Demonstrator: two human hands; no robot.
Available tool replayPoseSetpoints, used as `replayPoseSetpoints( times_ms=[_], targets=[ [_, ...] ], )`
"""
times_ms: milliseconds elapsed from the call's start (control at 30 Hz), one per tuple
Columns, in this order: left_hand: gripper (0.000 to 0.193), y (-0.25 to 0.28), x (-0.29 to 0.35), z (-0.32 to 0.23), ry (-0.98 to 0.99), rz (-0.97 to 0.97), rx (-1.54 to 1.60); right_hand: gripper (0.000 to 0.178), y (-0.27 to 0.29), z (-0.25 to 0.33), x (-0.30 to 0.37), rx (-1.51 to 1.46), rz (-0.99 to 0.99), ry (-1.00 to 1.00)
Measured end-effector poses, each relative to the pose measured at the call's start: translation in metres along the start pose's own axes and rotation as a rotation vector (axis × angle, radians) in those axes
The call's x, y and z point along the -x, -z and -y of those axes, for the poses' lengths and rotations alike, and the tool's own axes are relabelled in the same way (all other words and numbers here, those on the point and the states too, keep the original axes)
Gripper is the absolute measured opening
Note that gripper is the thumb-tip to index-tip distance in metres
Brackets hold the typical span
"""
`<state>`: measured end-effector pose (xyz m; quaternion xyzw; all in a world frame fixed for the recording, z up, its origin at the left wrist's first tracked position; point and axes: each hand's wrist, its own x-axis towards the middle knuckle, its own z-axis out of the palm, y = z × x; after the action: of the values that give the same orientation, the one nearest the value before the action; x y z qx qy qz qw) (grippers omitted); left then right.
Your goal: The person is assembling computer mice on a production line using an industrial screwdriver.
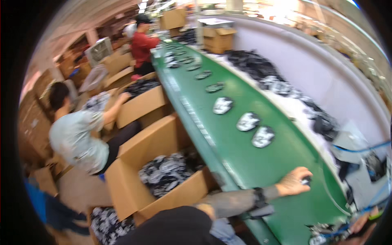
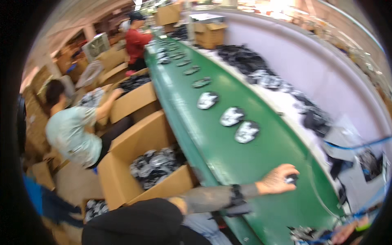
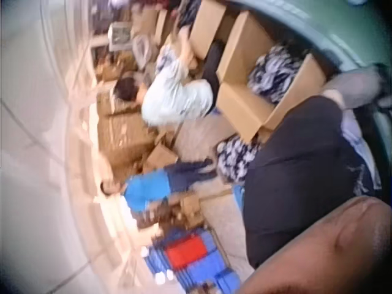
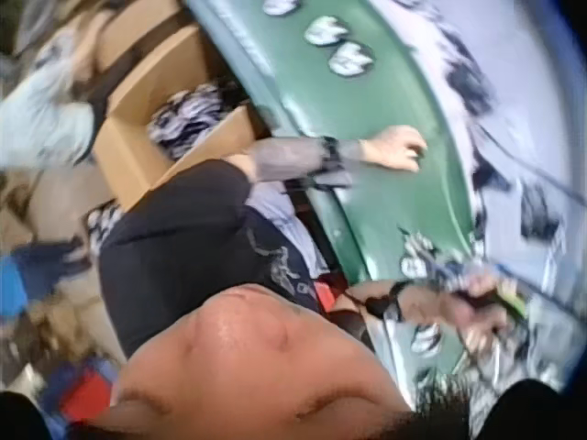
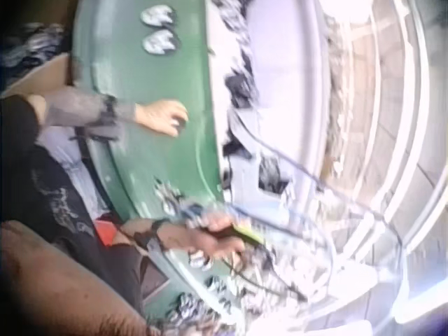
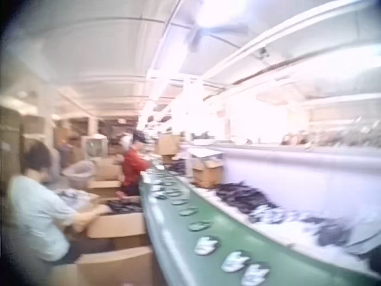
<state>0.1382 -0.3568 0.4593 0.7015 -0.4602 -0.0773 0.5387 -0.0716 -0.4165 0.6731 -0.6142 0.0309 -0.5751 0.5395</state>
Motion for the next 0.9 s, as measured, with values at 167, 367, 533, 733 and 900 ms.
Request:
replayPoseSetpoints(
  times_ms=[167,367,533,733,900],
  targets=[
    [0.051,0.027,-0.018,-0.018,0.036,0.014,0.402,0.036,0.007,-0.023,-0.005,-0.315,0.110,-0.120],
    [0.053,0.132,-0.021,0.064,-0.048,-0.296,-0.985,0.038,-0.006,-0.023,-0.001,-0.341,0.084,-0.118],
    [0.050,0.094,-0.021,0.052,0.220,-0.096,-0.921,0.038,0.008,-0.023,0.000,-0.293,0.038,-0.075],
    [0.049,0.031,-0.025,-0.032,0.407,0.169,0.377,0.041,0.010,-0.033,-0.010,-0.283,-0.248,0.075],
    [0.059,0.000,-0.011,-0.061,0.683,0.202,1.567,0.047,0.010,-0.044,-0.012,-0.250,-0.280,0.129]
  ],
)
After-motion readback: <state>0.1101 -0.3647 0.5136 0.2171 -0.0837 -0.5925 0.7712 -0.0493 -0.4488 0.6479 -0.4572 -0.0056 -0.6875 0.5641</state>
